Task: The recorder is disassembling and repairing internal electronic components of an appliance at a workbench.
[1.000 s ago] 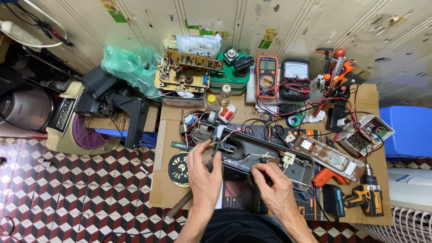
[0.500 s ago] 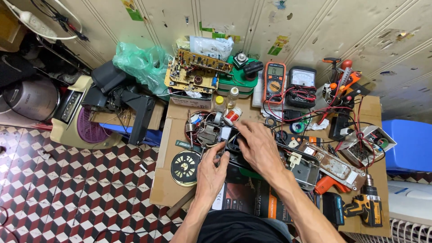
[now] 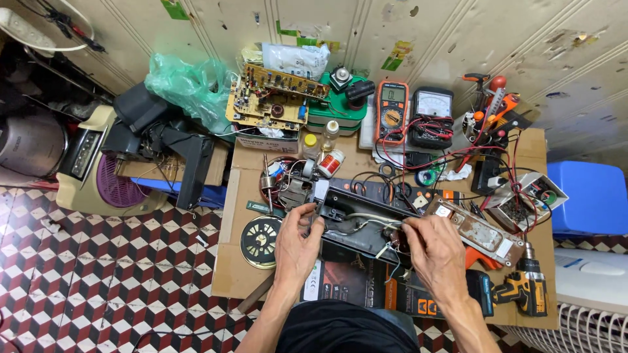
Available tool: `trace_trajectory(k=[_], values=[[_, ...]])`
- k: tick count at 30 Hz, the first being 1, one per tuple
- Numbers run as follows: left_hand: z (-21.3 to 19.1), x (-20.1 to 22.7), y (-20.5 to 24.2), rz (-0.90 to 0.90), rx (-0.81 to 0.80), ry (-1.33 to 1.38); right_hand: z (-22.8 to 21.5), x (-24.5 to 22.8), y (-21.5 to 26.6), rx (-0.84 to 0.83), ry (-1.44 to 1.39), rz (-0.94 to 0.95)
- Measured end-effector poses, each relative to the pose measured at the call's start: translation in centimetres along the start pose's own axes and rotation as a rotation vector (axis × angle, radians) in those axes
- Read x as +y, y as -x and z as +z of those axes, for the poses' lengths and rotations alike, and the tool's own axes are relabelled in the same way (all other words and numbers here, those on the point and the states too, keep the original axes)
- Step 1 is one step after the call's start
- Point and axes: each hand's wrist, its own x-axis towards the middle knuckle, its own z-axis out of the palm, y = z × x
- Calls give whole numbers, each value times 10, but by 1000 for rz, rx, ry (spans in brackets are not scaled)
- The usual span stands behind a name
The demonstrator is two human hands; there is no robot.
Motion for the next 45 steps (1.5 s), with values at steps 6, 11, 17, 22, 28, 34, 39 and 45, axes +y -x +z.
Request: trace_trajectory(k=[6,11,17,22,28,34,39,45], values=[[20,20,9,817,66,-327,10,-3,16,-7,-298,384],[44,39,2,842,-274,-259,16,1,17,-11,-414,403],[52,26,-10,737,-401,-262,22,-3,18,6,-568,436],[54,21,-14,671,-438,-167,23,12,20,33,-696,541],[53,20,-20,619,-522,-185,29,28,26,28,-948,759],[50,18,-26,641,-527,-195,14,20,25,31,-1003,794],[40,21,-32,635,-641,-262,4,23,49,126,-792,699],[39,23,-32,551,-683,-308,8,3,49,-43,-803,888]])
